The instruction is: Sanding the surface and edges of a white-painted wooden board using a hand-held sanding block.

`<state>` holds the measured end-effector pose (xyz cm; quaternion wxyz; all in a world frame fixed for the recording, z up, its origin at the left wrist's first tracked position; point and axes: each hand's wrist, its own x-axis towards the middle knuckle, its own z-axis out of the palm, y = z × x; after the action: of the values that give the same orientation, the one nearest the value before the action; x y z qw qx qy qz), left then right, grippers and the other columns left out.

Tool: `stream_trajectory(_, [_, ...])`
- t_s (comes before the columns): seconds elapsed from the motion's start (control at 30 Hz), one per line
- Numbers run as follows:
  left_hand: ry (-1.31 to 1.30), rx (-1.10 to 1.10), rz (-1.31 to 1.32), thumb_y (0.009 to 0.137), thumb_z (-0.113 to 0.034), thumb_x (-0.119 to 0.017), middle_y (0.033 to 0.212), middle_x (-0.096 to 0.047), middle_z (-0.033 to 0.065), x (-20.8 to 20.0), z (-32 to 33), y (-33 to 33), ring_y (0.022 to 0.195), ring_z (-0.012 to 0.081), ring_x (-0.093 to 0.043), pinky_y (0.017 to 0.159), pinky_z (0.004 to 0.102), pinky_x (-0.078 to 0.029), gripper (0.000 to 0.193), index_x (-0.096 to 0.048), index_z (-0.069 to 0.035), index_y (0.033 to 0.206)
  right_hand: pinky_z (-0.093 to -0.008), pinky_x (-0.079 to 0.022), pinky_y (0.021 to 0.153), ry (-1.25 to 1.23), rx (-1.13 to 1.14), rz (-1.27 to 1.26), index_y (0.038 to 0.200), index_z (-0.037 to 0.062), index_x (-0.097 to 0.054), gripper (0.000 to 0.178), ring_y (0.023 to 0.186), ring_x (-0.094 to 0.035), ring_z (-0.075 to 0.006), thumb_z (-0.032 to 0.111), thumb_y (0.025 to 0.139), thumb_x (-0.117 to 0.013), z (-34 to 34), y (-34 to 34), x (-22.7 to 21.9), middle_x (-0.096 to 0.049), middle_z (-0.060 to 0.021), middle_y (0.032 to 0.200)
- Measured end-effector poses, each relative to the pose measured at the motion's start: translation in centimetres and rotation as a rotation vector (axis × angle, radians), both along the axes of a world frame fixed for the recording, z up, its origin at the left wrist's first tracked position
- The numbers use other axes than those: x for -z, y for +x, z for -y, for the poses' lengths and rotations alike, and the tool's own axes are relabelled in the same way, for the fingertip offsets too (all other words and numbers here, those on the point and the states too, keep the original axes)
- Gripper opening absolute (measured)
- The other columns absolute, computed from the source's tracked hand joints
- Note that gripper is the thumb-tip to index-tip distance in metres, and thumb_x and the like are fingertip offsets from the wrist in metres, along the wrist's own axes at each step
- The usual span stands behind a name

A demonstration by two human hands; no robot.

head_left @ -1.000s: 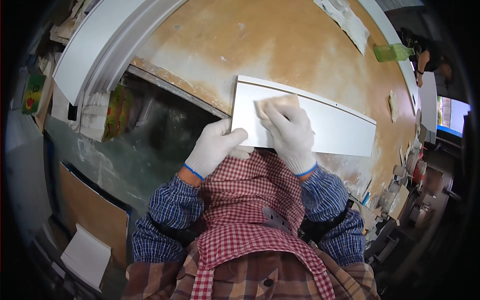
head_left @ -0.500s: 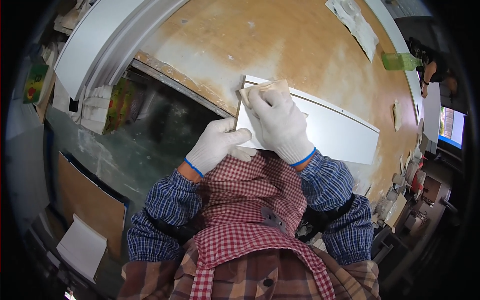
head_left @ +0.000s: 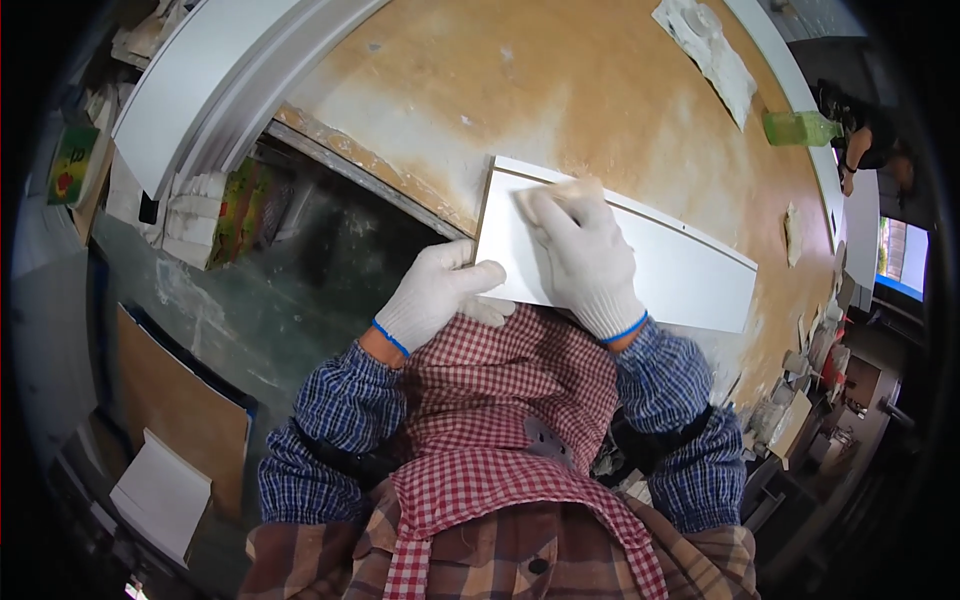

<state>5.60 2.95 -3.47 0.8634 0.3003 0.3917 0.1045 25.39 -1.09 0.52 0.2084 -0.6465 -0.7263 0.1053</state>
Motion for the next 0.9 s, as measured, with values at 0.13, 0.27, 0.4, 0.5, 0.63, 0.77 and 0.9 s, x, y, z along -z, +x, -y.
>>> stream_trajectory(0.13, [-0.004, 0.015, 0.012, 0.102, -0.015, -0.059, 0.114, -0.071, 0.021, 0.4, 0.0, -0.3, 0.096, 0.0293, -0.075, 0.076, 0.038, -0.066, 0.037, -0.06, 0.012, 0.128, -0.0404, -0.055, 0.078, 0.061, 0.22, -0.023, 0.118, 0.0151, -0.069, 0.03, 0.099, -0.065, -0.0317, 0.01, 0.089, -0.067, 0.3, -0.6, 1.6, -0.068, -0.0092, 0.106])
stream_trajectory(0.27, [-0.157, -0.091, 0.245, 0.109, -0.055, -0.042, 0.133, -0.063, 0.0195, 1.1, -0.5, 0.3, 0.114, 0.0333, -0.069, 0.091, 0.0486, -0.062, 0.069, -0.05, 0.006, 0.142, -0.042, -0.054, 0.075, -0.005, 0.162, -0.063, 0.114, 0.0172, -0.068, 0.026, 0.096, -0.064, -0.0313, 0.011, 0.089, -0.067, -2.4, -3.8, 1.0, -0.068, -0.0076, 0.105])
stream_trajectory(0.4, [-0.294, -0.212, 0.418, 0.097, -0.081, -0.022, 0.139, -0.057, 0.0267, 2.7, -0.8, -0.5, 0.127, 0.038, -0.061, 0.103, 0.0572, -0.054, 0.106, -0.044, 0.011, 0.144, -0.0406, -0.052, 0.076, 0.034, -0.165, -0.076, 0.113, 0.0147, -0.066, 0.031, 0.098, -0.06, -0.0302, 0.01, 0.082, -0.066, 1.6, -3.9, 0.7, -0.064, -0.0065, 0.102])
stream_trajectory(0.5, [-0.36, -0.142, 0.289, 0.094, -0.086, -0.02, 0.139, -0.056, 0.0301, 3.5, -1.3, -0.7, 0.129, 0.0393, -0.059, 0.105, 0.0566, -0.054, 0.115, -0.041, 0.015, 0.145, -0.0363, -0.055, 0.074, -0.147, -0.327, -0.135, 0.127, 0.0165, -0.066, 0.045, 0.096, -0.06, -0.0288, 0.008, 0.083, -0.067, 6.5, -2.5, -0.6, -0.062, -0.0073, 0.103])
stream_trajectory(0.63, [0.028, 0.04, 0.043, 0.105, -0.054, -0.053, 0.123, -0.066, 0.029, 2.0, -0.5, 0.0, 0.105, 0.0363, -0.072, 0.084, 0.0459, -0.065, 0.08, -0.047, 0.018, 0.138, -0.0396, -0.057, 0.074, -0.296, 0.273, 0.032, 0.133, 0.0171, -0.065, 0.043, 0.089, -0.066, -0.0305, 0.009, 0.092, -0.07, 11.3, 0.5, -3.2, -0.066, -0.0096, 0.105])
stream_trajectory(0.77, [0.058, 0.089, -0.149, 0.103, -0.022, -0.062, 0.109, -0.072, 0.0214, 0.5, -0.5, 1.1, 0.084, 0.0287, -0.076, 0.069, 0.0369, -0.066, 0.044, -0.057, 0.014, 0.128, -0.0427, -0.058, 0.073, -0.093, 0.328, 0.089, 0.129, 0.0185, -0.067, 0.037, 0.093, -0.067, -0.0322, 0.013, 0.093, -0.068, 8.4, 2.0, -2.8, -0.068, -0.0118, 0.106])
stream_trajectory(0.9, [0.048, 0.064, -0.148, 0.103, -0.022, -0.062, 0.107, -0.072, 0.0201, 0.1, -0.5, 0.9, 0.081, 0.0254, -0.075, 0.068, 0.0344, -0.065, 0.041, -0.06, 0.012, 0.127, -0.0453, -0.057, 0.076, -0.375, 0.149, 0.242, 0.124, 0.02, -0.068, 0.031, 0.096, -0.067, -0.0346, 0.018, 0.094, -0.065, 2.7, 0.9, -2.4, -0.069, -0.0108, 0.11])
